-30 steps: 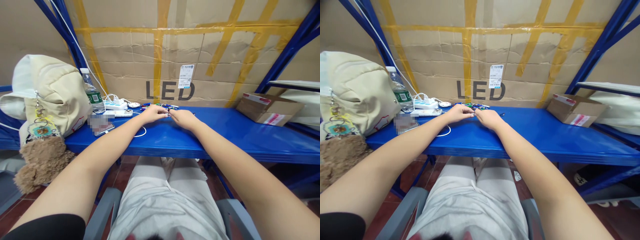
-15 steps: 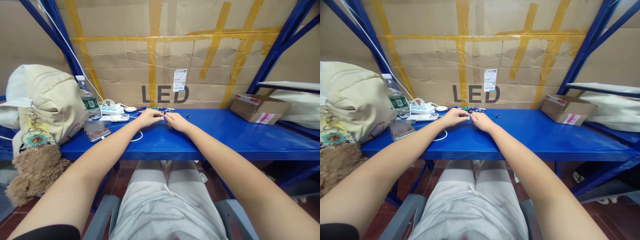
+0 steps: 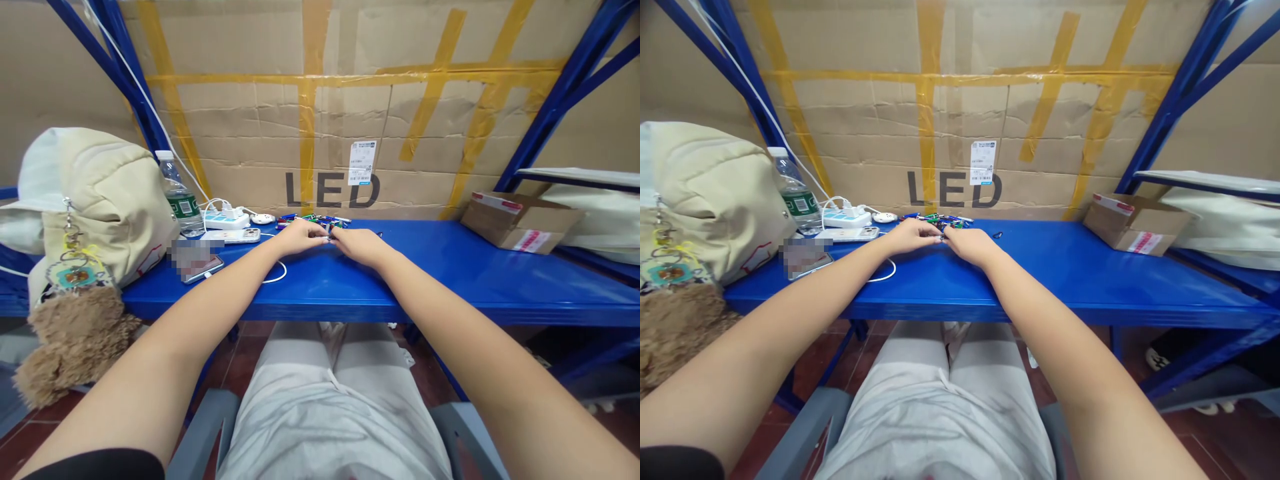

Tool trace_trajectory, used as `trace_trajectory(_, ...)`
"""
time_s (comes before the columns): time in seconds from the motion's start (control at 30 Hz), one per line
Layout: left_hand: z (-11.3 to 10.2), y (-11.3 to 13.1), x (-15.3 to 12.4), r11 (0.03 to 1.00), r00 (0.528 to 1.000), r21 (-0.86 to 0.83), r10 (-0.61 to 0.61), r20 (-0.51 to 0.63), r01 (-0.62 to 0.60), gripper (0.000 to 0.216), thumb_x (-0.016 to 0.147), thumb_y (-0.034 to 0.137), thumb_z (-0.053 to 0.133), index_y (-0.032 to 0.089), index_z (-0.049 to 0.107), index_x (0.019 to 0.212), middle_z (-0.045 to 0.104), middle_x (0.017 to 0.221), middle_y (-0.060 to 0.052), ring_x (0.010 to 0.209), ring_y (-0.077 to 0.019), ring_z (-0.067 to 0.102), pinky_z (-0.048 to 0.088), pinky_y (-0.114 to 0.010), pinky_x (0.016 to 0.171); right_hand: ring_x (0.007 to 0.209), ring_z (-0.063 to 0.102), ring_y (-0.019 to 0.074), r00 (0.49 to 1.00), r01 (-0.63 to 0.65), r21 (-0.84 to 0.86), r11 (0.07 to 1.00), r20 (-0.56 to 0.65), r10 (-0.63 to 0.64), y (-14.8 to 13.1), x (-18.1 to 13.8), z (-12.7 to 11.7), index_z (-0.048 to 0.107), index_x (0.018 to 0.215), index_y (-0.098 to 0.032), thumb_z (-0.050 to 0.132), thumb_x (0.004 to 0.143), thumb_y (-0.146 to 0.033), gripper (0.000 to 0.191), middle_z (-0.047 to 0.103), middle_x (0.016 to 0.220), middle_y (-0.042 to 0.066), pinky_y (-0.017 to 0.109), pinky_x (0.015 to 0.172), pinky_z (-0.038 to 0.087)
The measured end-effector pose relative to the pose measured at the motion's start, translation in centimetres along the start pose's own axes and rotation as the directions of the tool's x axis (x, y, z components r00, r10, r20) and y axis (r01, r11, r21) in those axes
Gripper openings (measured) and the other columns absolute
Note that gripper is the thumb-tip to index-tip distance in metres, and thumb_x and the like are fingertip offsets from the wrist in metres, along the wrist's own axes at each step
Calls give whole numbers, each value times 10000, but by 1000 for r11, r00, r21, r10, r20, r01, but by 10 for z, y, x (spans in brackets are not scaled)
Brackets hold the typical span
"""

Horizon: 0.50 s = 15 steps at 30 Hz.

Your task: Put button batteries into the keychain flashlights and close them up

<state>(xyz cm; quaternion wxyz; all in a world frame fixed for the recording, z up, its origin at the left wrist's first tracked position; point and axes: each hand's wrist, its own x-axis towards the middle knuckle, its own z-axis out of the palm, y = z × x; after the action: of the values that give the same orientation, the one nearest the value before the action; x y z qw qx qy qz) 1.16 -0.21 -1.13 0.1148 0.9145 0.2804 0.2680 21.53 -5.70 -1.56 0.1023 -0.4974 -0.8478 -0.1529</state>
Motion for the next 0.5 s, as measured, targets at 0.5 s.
trace_trajectory(0.5,3,-1,2,943,963,215,268,-37,-254,203,869,289,608,206,746,992,763,957,-59,881,-171,695,441,-256,794,541,519,130,997,-71,675,734,39,61,-3,2,11,494,785,-193,295,1010,-305,321,519,520,-38,239,629,413)
